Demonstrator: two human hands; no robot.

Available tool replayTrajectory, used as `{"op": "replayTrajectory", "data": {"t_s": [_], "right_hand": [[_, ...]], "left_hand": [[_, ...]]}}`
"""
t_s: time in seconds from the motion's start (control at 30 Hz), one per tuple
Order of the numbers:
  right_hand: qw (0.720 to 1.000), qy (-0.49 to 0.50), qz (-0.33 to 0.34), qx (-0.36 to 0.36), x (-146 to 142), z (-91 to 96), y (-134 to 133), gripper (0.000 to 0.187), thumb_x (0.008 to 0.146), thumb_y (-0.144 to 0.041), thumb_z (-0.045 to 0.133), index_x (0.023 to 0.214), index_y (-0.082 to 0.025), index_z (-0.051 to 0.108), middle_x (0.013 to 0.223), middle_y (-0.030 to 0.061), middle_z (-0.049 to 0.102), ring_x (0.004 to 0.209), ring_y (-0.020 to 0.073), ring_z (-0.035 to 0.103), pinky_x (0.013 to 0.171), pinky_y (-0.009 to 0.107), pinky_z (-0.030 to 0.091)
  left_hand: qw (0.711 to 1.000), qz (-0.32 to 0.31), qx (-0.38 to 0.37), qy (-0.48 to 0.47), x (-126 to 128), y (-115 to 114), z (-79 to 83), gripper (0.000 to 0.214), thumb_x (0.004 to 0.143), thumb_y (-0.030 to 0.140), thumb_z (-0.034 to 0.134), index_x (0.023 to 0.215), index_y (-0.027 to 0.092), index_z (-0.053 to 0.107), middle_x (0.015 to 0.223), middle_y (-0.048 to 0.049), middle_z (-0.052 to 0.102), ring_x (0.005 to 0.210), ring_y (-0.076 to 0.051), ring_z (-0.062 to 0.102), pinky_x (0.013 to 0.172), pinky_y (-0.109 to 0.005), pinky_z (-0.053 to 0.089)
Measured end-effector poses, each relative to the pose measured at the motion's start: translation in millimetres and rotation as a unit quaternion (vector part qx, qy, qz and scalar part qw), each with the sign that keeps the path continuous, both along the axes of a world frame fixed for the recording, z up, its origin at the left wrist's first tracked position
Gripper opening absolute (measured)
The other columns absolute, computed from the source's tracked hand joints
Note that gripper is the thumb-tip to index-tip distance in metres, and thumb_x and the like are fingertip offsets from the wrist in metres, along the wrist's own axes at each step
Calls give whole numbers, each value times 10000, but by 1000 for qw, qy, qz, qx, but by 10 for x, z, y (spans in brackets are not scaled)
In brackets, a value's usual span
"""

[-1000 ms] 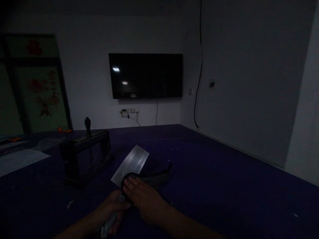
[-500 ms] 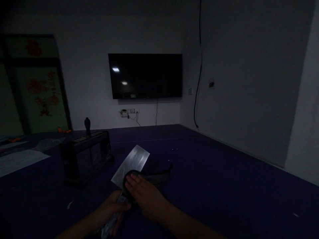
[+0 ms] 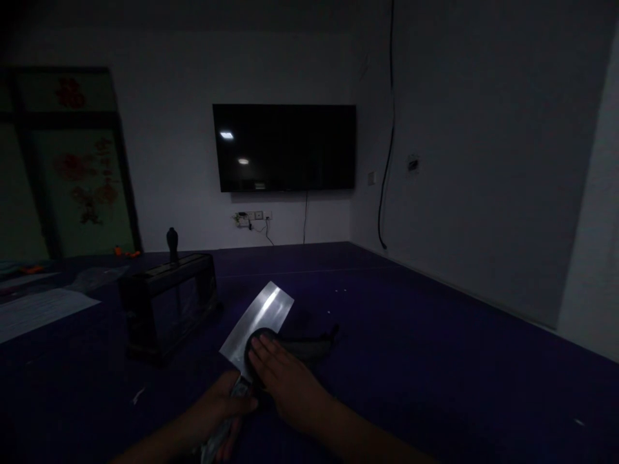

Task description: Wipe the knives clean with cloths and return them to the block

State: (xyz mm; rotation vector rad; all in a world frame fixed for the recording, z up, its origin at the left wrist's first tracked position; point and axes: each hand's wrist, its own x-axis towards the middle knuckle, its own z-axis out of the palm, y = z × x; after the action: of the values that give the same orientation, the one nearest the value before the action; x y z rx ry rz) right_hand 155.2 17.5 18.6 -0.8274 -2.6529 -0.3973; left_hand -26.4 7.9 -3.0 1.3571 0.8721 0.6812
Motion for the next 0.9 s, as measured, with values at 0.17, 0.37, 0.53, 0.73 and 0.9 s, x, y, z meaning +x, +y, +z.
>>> {"op": "replayTrajectory", "data": {"t_s": [0.17,0.37,0.53,0.73,0.9], "right_hand": [[998,-17,56,-19,-47,25,-44,772,659,26,375,1398,-83,182,1480,76,99,1351,182,4,1105,392,158],[995,-29,76,-48,-53,94,-53,784,641,9,399,1393,-83,196,1479,77,115,1353,170,12,1104,390,149],[997,-26,64,-45,-47,66,-6,806,649,0,412,1406,-130,169,1485,51,101,1355,155,14,1105,383,135],[999,-17,4,-26,-55,-12,41,837,685,-59,471,1421,-139,81,1491,42,3,1356,192,-26,1106,408,112],[999,-5,-46,-2,-63,-18,40,879,648,-39,476,1422,-147,74,1490,34,-8,1355,204,-25,1110,402,115]], "left_hand": [[999,-34,-4,11,14,1,47,611,667,372,588,1153,72,370,424,18,573,256,-114,438,313,-168,250],[999,-42,-8,14,32,-18,90,758,710,258,513,1322,80,102,434,39,579,234,-112,419,313,-158,228],[999,-37,-7,11,4,-3,71,685,697,281,535,1272,81,221,421,42,567,235,-107,419,309,-152,221],[998,-53,-7,20,-24,30,35,498,630,378,621,1002,99,443,387,28,548,238,-106,420,298,-151,235],[999,-42,-7,29,-20,38,-2,389,617,387,615,857,168,401,362,54,520,232,-96,406,303,-140,232]]}}
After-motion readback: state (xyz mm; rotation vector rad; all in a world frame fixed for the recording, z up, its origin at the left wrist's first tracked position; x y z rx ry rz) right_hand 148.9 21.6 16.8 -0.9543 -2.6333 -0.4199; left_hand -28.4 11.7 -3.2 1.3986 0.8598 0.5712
